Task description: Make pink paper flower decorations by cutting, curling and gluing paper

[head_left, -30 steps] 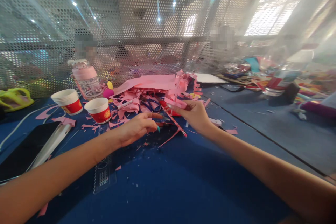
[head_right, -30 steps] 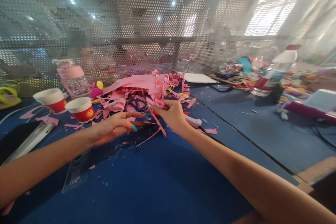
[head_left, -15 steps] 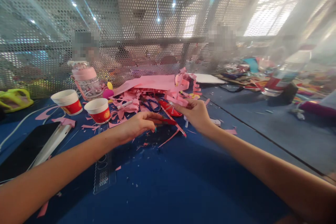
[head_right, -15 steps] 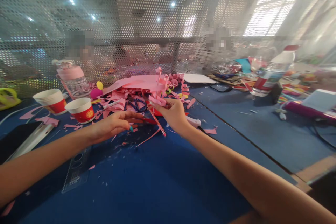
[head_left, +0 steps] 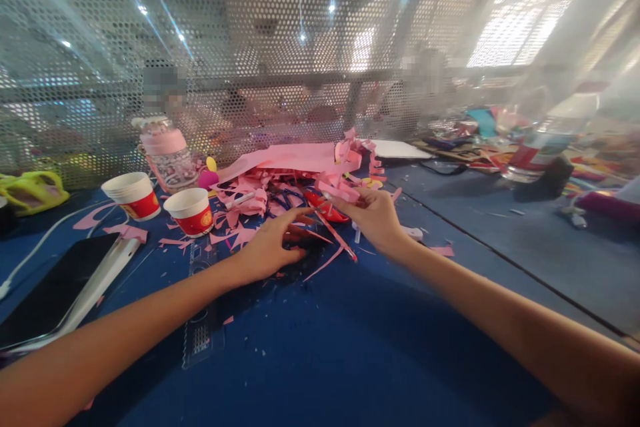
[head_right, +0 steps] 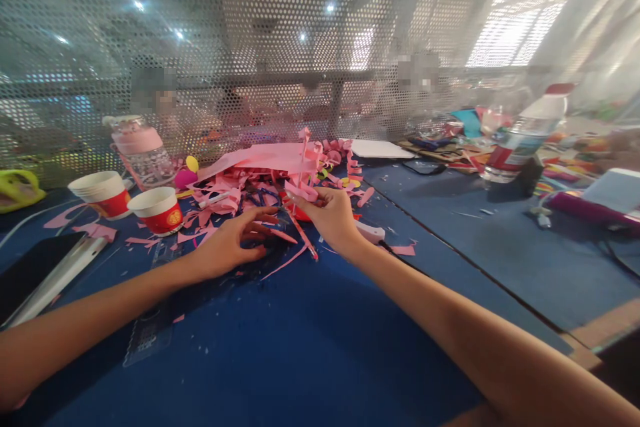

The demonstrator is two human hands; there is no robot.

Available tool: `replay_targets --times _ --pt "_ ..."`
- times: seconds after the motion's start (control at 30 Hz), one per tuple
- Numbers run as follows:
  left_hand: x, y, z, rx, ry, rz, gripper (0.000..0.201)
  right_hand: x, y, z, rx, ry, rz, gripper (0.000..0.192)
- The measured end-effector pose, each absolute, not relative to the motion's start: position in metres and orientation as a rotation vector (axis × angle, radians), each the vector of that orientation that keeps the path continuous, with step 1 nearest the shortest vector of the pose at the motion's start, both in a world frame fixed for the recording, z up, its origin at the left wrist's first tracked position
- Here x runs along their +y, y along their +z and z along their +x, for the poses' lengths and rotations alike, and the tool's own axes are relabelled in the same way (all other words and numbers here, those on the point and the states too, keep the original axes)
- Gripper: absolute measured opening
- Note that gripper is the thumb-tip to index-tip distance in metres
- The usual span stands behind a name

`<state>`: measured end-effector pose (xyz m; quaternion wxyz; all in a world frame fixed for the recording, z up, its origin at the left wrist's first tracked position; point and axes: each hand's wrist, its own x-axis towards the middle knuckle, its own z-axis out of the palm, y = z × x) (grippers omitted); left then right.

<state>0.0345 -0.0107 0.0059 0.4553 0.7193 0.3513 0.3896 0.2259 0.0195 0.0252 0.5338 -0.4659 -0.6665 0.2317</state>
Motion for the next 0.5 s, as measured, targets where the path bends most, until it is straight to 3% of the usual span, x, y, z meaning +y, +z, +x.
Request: replay_targets --times 0.17,0.5 --pt "-0.004 -0.003 0.039 0.997 1.088 1.832 0.053 0.019 0.025 0.224 -1.556 0.535 -1.112 0.041" --pt "0.005 -0.003 0.030 1.097 1.261 1.788 0.052 0.024 0.018 0.225 -1.571 0.650 -1.072 0.029"
